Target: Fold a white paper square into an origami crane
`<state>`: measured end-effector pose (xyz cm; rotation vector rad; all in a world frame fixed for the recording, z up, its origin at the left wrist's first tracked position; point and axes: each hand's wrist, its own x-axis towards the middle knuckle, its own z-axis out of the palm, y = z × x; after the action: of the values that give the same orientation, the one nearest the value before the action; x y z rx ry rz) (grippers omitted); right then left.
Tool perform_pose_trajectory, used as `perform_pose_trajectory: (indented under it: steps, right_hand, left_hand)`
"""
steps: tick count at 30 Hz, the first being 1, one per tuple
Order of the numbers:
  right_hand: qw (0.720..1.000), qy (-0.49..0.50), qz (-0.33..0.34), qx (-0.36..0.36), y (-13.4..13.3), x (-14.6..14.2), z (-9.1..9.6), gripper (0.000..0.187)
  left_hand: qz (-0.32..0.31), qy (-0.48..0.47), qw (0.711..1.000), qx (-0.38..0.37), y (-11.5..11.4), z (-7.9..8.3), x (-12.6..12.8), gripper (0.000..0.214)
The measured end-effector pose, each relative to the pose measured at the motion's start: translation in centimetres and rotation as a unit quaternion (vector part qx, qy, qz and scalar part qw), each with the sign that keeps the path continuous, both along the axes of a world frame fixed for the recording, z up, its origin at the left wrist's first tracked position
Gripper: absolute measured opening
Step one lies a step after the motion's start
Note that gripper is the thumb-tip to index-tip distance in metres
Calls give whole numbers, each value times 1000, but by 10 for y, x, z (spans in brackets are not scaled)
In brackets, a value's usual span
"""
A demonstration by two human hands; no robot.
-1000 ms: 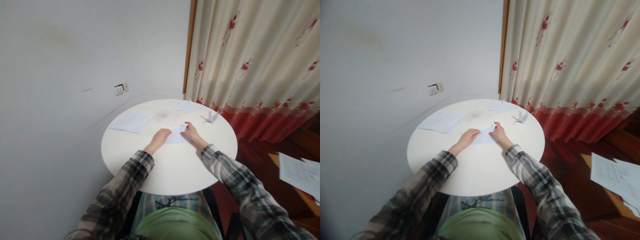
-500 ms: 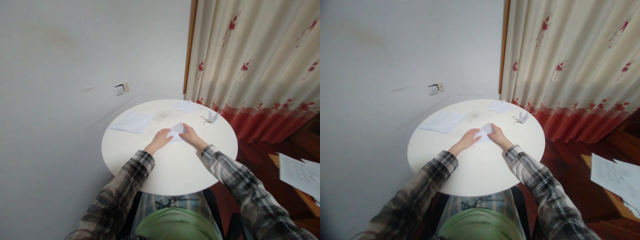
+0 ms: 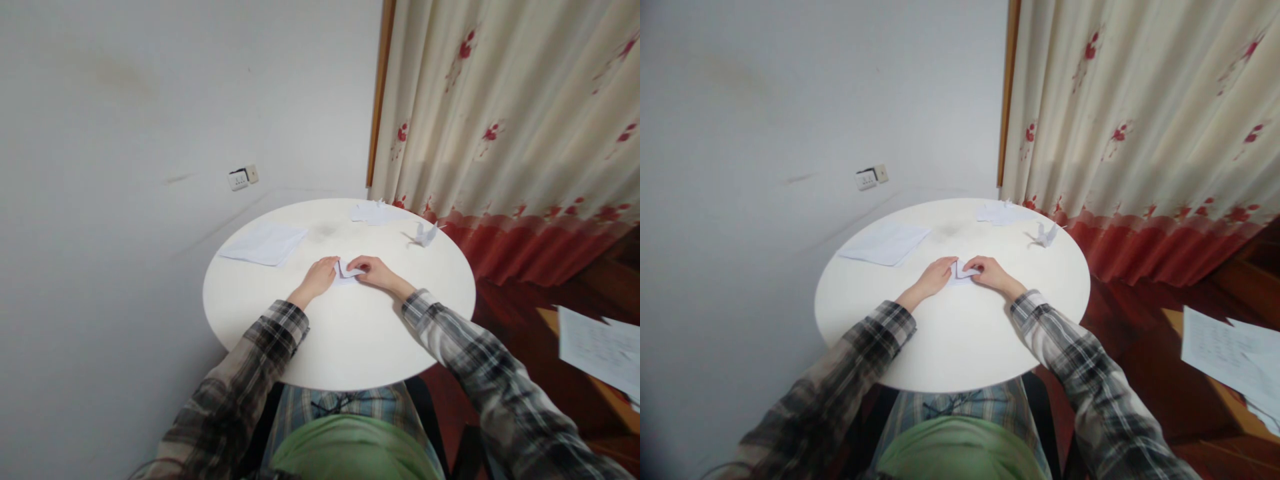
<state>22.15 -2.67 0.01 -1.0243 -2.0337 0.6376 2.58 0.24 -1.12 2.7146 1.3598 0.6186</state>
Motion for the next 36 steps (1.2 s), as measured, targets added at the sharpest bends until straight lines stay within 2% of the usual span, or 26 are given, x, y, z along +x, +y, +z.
perform_pose_trajectory:
  steps: [9, 18, 22, 27, 32, 36]
  right_hand:
    - [999, -18, 36, 12, -3, -1, 4, 28]
    - [997, -33, 54, 33, -6, -1, 8, 21]
    - [998, -20, 60, 18, -6, -1, 9, 13]
    - [997, -23, 65, 18, -4, 0, 7, 14]
    - [997, -29, 61, 28, -4, 0, 6, 15]
    - [997, -18, 72, 29, -3, 0, 7, 14]
  left_hand:
    - [9, 6, 1000, -5, -2, 1, 2, 41]
    - [9, 57, 998, -34, -4, 0, 2, 49]
    - [12, 75, 995, -57, -5, 0, 2, 54]
    - [9, 83, 994, -69, -7, 2, 2, 56]
    - [8, 94, 994, -51, -13, 5, 4, 52]
    - [-17, 96, 995, -22, -15, 6, 7, 48]
